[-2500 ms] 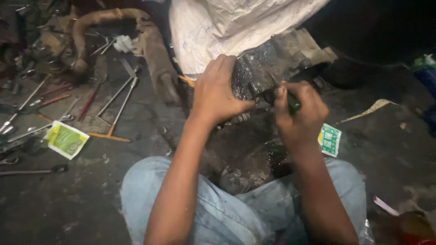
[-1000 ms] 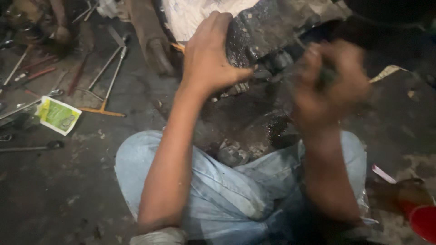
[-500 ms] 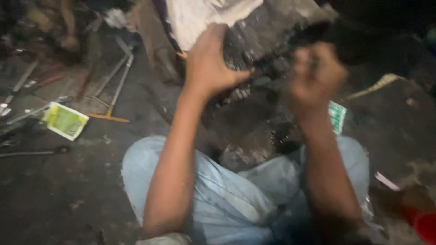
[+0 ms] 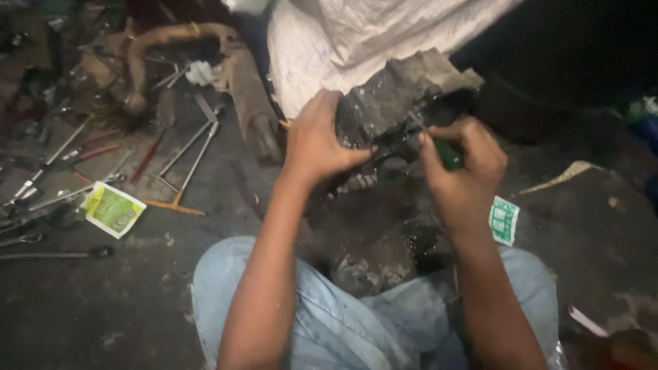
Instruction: The person sits on the floor and uses a small metal tool to scrape and clean a greasy mechanical component. They repeatedly rub the tool against the surface of the part to remove grime and oil, occasionally adjusting their grip and the angle of the part.
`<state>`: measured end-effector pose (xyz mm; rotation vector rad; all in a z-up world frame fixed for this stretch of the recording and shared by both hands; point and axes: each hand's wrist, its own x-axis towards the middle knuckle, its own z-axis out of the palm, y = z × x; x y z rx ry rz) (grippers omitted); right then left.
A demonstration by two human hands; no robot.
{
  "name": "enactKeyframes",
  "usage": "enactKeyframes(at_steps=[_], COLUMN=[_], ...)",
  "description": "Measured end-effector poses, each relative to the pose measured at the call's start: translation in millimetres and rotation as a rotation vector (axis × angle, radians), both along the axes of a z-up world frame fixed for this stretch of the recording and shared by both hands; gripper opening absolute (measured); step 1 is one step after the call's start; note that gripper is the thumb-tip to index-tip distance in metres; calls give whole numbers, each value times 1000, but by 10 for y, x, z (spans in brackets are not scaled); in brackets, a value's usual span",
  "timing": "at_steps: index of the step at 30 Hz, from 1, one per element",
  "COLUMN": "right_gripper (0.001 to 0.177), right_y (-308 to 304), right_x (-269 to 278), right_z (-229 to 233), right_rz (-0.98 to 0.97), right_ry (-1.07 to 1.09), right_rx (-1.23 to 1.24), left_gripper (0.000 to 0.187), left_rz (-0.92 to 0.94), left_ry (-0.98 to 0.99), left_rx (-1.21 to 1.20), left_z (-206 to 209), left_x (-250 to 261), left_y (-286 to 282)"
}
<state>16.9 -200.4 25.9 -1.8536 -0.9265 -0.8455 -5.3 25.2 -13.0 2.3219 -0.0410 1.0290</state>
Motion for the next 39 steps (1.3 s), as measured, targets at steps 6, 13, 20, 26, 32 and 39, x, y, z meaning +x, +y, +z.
enactKeyframes(at_steps=[6,13,20,26,32,39], right_gripper=[15,15,24,27,28,25], right_y=[-65,300,282,42,179,310], right_x=[-112,262,286,214,435,450], right_z=[-77,-187,-288,-288,-288,-312], right_rz=[49,33,-110,12,-78,-99], right_ry=[-250,-303,-339,-421,-384,-244], right_rx=[156,-30,-43,171,48,-24], left_gripper=[85,89,85,89,91,91], left_rz=[30,41,16,11,27,11], left_ry=[83,-7,52,41,56,21], left_rx=[-42,-4,-35,-21,-5,11], left_z=[8,36,-4,17,10,2], left_x=[7,79,-11,32,32,28], left_y=[13,44,-2,19,-44,-19])
